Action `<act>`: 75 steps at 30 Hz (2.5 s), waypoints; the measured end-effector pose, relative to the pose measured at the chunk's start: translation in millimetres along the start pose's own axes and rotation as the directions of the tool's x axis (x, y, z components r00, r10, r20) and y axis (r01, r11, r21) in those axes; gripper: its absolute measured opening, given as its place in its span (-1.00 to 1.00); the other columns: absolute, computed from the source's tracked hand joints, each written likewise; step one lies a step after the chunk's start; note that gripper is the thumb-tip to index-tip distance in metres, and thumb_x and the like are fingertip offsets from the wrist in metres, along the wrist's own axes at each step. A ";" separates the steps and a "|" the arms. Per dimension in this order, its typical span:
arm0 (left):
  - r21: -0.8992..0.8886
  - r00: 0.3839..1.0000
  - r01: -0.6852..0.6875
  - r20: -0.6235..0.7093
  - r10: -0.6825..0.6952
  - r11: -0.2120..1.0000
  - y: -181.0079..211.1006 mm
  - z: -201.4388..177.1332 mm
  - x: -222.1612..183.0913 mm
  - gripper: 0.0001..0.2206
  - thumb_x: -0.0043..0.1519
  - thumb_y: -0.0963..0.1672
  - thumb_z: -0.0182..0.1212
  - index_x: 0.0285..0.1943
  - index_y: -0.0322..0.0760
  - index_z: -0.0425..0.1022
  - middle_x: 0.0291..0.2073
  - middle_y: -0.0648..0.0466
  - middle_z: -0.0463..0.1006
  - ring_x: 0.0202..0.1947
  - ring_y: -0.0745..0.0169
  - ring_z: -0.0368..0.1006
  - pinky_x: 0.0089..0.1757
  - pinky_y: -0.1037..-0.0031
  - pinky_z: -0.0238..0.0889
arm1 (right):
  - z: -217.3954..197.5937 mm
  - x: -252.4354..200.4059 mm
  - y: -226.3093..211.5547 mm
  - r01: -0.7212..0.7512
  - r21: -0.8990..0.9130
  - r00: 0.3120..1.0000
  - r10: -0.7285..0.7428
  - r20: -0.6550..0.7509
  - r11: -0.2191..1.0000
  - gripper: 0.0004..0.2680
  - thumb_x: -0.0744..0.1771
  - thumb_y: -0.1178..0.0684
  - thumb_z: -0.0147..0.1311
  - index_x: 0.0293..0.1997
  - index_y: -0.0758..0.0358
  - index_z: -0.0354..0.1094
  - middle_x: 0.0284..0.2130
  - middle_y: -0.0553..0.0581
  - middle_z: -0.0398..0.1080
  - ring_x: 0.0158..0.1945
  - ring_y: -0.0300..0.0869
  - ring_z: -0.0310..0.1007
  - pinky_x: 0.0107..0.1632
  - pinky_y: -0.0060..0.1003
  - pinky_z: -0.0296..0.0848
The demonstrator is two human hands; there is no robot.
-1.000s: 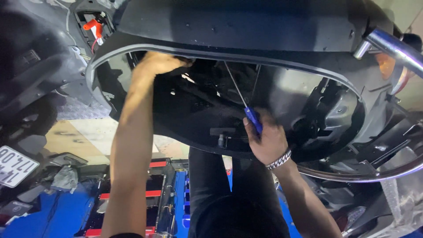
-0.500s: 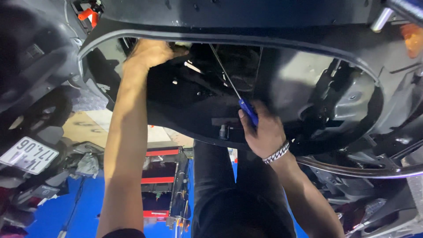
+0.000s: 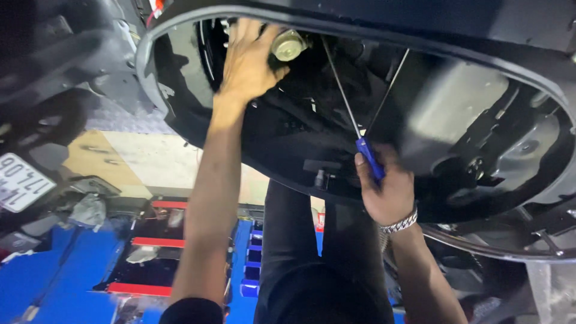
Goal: Dismantling and cleaning a motorcycle carburetor using a screwdriver and a cloth
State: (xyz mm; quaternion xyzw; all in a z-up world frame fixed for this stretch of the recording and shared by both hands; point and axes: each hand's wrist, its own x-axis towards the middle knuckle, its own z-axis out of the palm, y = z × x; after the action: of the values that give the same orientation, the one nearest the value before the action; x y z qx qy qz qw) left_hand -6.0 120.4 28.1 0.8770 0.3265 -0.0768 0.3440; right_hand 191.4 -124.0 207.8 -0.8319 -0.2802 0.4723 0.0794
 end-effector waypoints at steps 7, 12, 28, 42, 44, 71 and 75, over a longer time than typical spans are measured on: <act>0.274 0.926 -0.024 0.368 -0.082 0.961 -11.2 46.7 65.4 -0.71 0.29 -0.11 0.09 0.20 0.06 0.44 -0.13 -0.13 0.60 -0.20 -0.33 0.58 -0.08 -0.01 0.25 | 0.6 -1.7 3.5 -0.006 0.001 1.000 0.006 -0.022 1.000 -0.78 0.40 -0.16 0.04 -0.01 0.13 0.36 -0.37 0.10 0.49 -0.37 0.06 0.51 -0.27 -0.06 0.37; 0.222 0.453 0.520 0.747 -0.486 0.825 33.1 -46.0 82.5 -0.41 0.16 0.20 0.18 0.32 0.01 0.37 0.08 -0.10 0.48 0.12 -0.31 0.40 -0.01 -0.01 0.30 | -1.4 -6.1 6.5 0.074 0.125 0.995 -0.064 -0.081 0.989 -0.78 0.40 -0.05 0.09 0.05 0.26 0.38 -0.39 0.08 0.54 -0.39 -0.12 0.56 -0.29 -0.24 0.44; -0.752 0.245 0.528 0.580 -0.777 -0.394 62.1 78.8 30.1 0.00 -0.29 0.19 0.27 0.36 -0.37 0.20 0.18 -0.03 0.46 -0.28 0.17 0.70 0.19 0.22 0.34 | -13.8 -13.7 11.6 0.031 0.073 0.997 -0.025 -0.078 0.997 -0.81 0.40 -0.06 0.08 0.03 0.20 0.37 -0.39 0.09 0.53 -0.37 -0.02 0.55 -0.26 -0.15 0.41; -0.090 0.497 0.867 0.235 -0.835 0.490 32.6 79.2 63.8 -0.32 0.05 0.31 0.01 0.04 -0.15 0.60 0.02 -0.05 0.64 0.06 -0.18 0.53 0.02 0.14 0.37 | 4.0 3.0 20.9 0.028 -0.035 0.996 -0.031 -0.082 0.999 -0.77 0.39 -0.09 0.04 0.10 0.17 0.31 -0.21 0.25 0.53 -0.22 0.30 0.52 -0.16 0.16 0.41; -0.085 0.517 0.855 0.234 -0.823 0.512 31.9 78.9 68.8 -0.32 0.05 0.30 0.02 0.03 -0.15 0.60 0.01 -0.04 0.64 0.05 -0.18 0.53 0.02 0.14 0.37 | 6.2 5.9 23.7 0.023 -0.023 0.990 -0.026 -0.137 0.999 -0.82 0.38 -0.07 0.09 0.01 0.16 0.37 -0.33 0.27 0.51 -0.27 0.31 0.53 -0.24 0.14 0.44; -0.202 0.826 0.545 0.298 -0.479 0.814 -15.0 96.7 67.6 -0.46 0.06 0.25 0.26 -0.02 -0.09 0.61 -0.08 0.02 0.66 0.01 -0.09 0.53 -0.01 0.20 0.35 | 17.7 0.2 15.2 -0.096 0.129 0.969 0.122 -0.216 0.987 -0.88 0.34 0.01 0.21 -0.11 0.14 0.49 -0.52 0.31 0.44 -0.35 0.27 0.53 -0.39 0.05 0.38; -0.242 0.858 0.495 0.289 -0.425 0.835 -14.5 103.6 68.7 -0.48 0.06 0.24 0.30 -0.03 -0.08 0.61 -0.10 0.03 0.66 0.00 -0.07 0.53 -0.01 0.21 0.35 | 17.4 3.1 8.1 -0.086 0.156 0.965 0.121 -0.233 0.984 -0.91 0.34 0.05 0.22 -0.15 0.19 0.49 -0.53 0.35 0.42 -0.39 0.31 0.50 -0.40 0.04 0.34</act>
State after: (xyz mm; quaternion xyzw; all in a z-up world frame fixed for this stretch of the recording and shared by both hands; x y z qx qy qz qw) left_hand 47.5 96.4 -82.4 0.6929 0.4958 -0.2038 0.4822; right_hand 181.3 -131.3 192.9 -0.8887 -0.1896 0.3902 0.1482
